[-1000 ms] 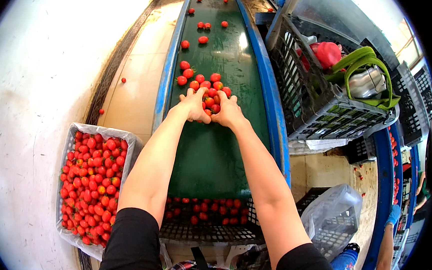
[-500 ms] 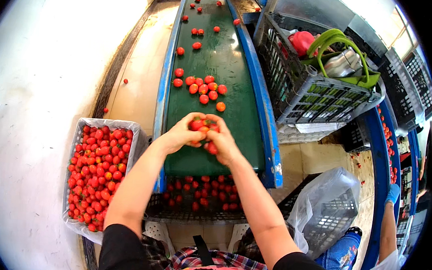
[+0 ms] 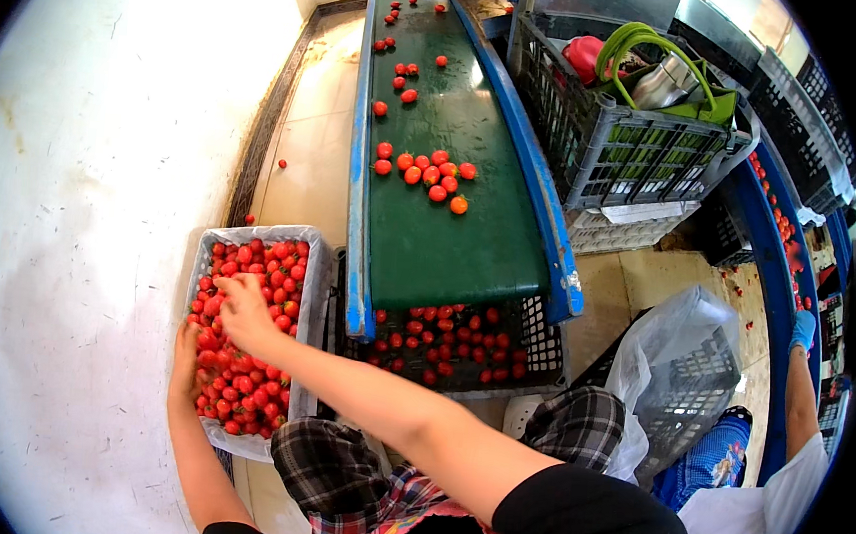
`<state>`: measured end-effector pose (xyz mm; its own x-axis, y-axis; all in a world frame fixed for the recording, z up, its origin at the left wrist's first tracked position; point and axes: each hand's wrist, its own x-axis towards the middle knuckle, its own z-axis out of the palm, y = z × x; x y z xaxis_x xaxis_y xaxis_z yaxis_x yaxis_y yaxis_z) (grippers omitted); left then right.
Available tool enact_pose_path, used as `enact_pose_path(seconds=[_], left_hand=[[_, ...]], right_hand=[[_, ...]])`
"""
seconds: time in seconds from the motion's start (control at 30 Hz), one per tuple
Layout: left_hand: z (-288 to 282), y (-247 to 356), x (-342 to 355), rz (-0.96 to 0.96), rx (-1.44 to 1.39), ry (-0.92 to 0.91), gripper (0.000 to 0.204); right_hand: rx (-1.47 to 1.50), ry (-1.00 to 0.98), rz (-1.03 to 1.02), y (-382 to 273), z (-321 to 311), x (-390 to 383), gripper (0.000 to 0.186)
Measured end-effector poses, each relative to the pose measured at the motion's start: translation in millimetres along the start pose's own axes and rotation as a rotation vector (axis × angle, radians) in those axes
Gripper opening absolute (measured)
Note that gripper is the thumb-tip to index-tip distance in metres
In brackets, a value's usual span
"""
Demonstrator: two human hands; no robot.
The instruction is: The person picks up red fruits from a moving conveyor belt by hand and places them into a white plastic crate and a black container.
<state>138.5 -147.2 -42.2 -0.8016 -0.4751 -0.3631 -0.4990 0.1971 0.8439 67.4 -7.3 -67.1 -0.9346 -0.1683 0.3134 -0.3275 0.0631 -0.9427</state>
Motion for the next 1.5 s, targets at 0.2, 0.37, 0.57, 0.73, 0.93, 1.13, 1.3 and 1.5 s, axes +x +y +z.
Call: enact_pose_path(seconds=[0.2,0.37,0.57,0.73,0.93,1.13,1.3,1.5], left_hand=[[41.3,28.6,-21.2,0.453,0.241,-0.019,0.044],[194.2,123.3,-22.6,0.6,0.277,-0.468,0.068],[314.3,170.4,73.1,0.598,1.113,-0.37,0.121],[334.0,200.1,103.2,0.448,1.395,-0.618,0.129],[332.1,173.5,83.9,0.54,1.092,-0.794,0.118],[321.8,145.4,85.2,0.657,0.758,-0.817,0.102],[293.6,147.5,59.3,0.165,-0.025,-1.09,0.078],[149.4,100.3,10.3,0.303,-0.292,-0.805,0.049]], right_hand=[[0.214,-0.444,0.347,-23.9,-203.5,-27.4,0.03],[-0.462,-0.373,0.097,-14.6,-310.7,-31.6,0.047],[-0.868,0.009,0.491,53.2,-301.6,34.0,0.117],[-0.941,-0.085,0.573,74.5,-302.4,80.5,0.121],[-0.83,-0.165,0.678,81.7,-301.8,87.2,0.097],[-0.599,-0.067,0.529,86.6,-304.7,73.2,0.076],[0.139,-0.079,0.538,63.4,-302.4,74.7,0.051],[0.223,-0.337,0.173,-17.1,-186.5,53.8,0.05]])
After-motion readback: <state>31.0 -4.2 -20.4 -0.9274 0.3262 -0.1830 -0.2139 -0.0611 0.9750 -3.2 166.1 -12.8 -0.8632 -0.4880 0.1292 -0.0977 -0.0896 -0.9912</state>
